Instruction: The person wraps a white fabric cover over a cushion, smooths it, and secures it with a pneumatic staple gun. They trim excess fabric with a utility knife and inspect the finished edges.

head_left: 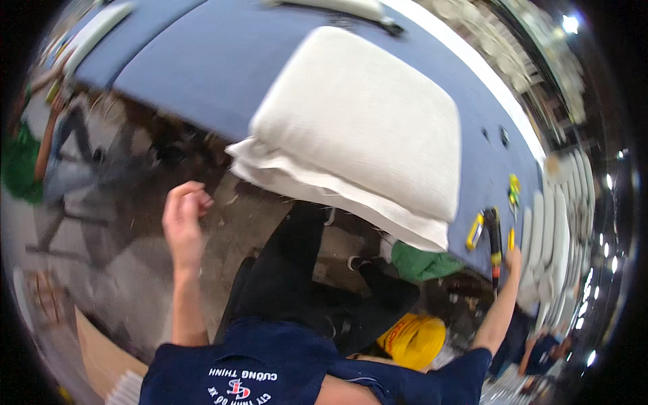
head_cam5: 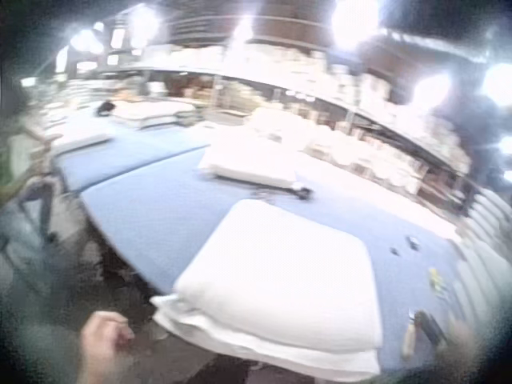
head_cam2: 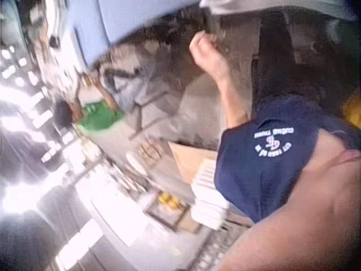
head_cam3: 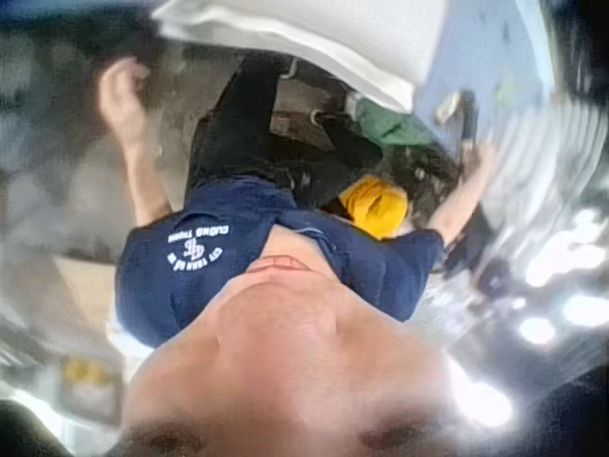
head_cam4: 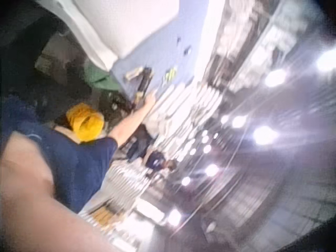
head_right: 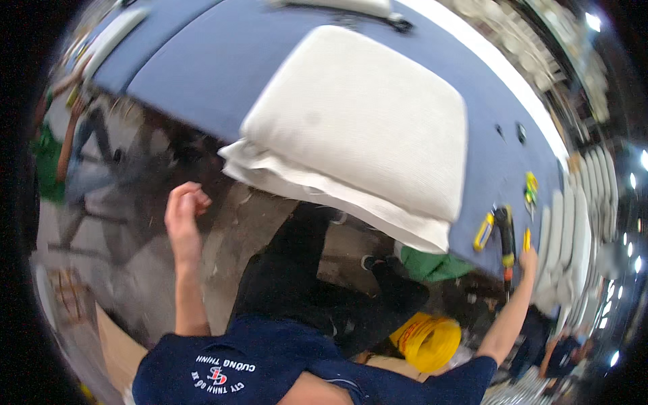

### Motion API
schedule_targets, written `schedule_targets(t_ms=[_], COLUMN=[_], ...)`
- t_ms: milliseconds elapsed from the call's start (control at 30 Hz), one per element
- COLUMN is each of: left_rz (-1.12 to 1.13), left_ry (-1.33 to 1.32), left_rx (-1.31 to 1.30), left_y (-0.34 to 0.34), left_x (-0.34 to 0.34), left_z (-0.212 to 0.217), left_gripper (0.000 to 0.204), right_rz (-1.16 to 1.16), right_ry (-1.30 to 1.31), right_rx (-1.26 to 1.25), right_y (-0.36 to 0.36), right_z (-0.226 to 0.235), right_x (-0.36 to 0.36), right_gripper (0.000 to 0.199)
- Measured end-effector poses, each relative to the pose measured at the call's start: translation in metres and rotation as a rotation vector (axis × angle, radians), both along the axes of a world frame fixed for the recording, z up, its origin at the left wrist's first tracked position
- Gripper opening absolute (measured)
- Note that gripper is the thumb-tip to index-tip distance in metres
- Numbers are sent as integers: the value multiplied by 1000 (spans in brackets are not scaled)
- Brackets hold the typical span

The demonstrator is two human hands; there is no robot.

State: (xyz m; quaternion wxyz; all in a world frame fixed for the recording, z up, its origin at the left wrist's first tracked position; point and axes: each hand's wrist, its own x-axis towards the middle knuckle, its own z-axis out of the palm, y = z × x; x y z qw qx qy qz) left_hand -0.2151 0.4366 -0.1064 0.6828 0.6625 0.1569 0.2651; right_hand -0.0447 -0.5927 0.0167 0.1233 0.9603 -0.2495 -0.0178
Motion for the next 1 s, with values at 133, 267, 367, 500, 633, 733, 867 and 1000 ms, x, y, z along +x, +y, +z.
schedule_targets(t_ms=[133,267,367,500,633,733,867,1000], left_rz=[115,15,-44,-142,-84,-14,-65,7], left_ry=[-91,37,127,247,298,365,270,79], left_rx=[319,285,316,236,344,625,699,724], left_y=[-48,-34,-35,-41,-42,-35,-29,-29], left_x=[34,55,69,72,83,99,97,92], left_z=[35,52,56,45,49,51,50,41], left_gripper=[33,25,19,30,44,44,34,27], right_rz=[14,548,674,871,1084,1603,1550,1516], right_ry=[-367,-591,-422,-212,5,-137,-56,6], right_rx=[757,860,911,796,837,518,392,364], right_y=[96,274,413,569,689,747,778,807], right_z=[-37,46,117,135,123,104,94,92], right_x=[33,70,60,23,-19,-3,7,4], right_gripper=[36,27,26,25,33,45,50,50])
